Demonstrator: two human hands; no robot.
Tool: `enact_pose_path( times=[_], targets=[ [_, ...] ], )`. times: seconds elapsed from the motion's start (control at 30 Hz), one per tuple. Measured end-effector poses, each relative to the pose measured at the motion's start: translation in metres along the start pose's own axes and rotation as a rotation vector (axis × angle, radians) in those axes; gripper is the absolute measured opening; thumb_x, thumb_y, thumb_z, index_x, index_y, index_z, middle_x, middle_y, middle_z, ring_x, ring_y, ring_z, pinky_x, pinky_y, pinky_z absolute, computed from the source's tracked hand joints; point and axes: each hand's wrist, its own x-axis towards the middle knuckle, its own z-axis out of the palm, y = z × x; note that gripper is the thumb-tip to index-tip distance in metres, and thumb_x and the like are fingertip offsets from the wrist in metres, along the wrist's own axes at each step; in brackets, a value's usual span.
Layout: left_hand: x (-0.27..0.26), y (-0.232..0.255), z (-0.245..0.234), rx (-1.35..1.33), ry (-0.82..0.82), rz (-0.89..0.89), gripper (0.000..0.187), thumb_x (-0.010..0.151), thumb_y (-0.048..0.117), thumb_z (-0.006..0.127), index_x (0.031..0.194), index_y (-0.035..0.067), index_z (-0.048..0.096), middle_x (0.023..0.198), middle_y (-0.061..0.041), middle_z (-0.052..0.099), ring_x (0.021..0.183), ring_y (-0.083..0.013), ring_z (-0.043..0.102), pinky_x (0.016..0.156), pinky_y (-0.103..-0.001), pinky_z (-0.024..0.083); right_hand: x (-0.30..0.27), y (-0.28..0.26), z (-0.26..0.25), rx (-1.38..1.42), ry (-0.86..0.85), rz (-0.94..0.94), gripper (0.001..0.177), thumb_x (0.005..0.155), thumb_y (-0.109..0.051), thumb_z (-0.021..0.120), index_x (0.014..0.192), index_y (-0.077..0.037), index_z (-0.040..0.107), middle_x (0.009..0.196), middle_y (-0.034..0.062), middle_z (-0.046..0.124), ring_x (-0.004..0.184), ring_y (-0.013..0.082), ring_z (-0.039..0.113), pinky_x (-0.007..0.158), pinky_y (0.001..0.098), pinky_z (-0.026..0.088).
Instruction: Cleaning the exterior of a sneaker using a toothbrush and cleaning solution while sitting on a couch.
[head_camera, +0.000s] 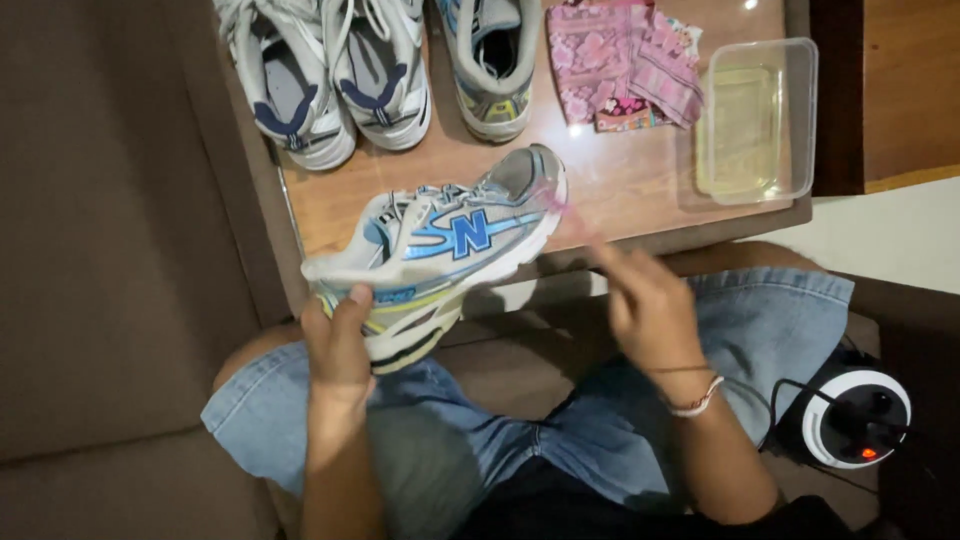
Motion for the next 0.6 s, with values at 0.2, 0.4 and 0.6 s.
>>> enact_pose_path(
  times=[0.2, 0.4, 0.6],
  targets=[
    [-0.007, 0.006, -0.004, 0.028, -0.02, 0.0, 0.063, 0.084, 0.037, 0.071, 0.13, -0.003, 0.059, 0.112, -0.019, 0.064, 0.098, -0.0227, 0.063, 0.088, -0.047, 0.054, -0.012, -0.033, 0.027, 0.33, -0.072, -0.088, 0.048, 0.091, 0.0, 0.054, 0.134, -0.014, 0.069, 0.08, 0.0108, 0.068, 0.072, 0.0339, 0.068, 0.067, 0.0427, 0.056],
    [-0.011, 0.0, 0.002, -0.103, 0.027, -0.073, 0.07, 0.088, 0.045, 0.07, 0.132, -0.007, 0.053, 0.115, -0.02, 0.061, 0.103, -0.0224, 0.062, 0.088, -0.043, 0.057, 0.004, -0.032, 0.016, 0.158, 0.104, -0.07, 0.051, 0.096, 0.01, 0.05, 0.143, -0.006, 0.063, 0.08, 0.0196, 0.063, 0.073, 0.0383, 0.065, 0.069, 0.0445, 0.054],
    [-0.023, 0.021, 0.008, -0.124, -0.104, 0.122, 0.067, 0.097, 0.037, 0.058, 0.144, -0.008, 0.043, 0.141, -0.026, 0.05, 0.13, -0.0282, 0.047, 0.109, -0.049, 0.045, -0.011, -0.044, 0.041, 0.43, -0.007, -0.152, 0.046, 0.097, -0.002, 0.048, 0.138, -0.011, 0.067, 0.076, 0.0092, 0.062, 0.066, 0.0291, 0.063, 0.066, 0.0361, 0.055]
  ],
)
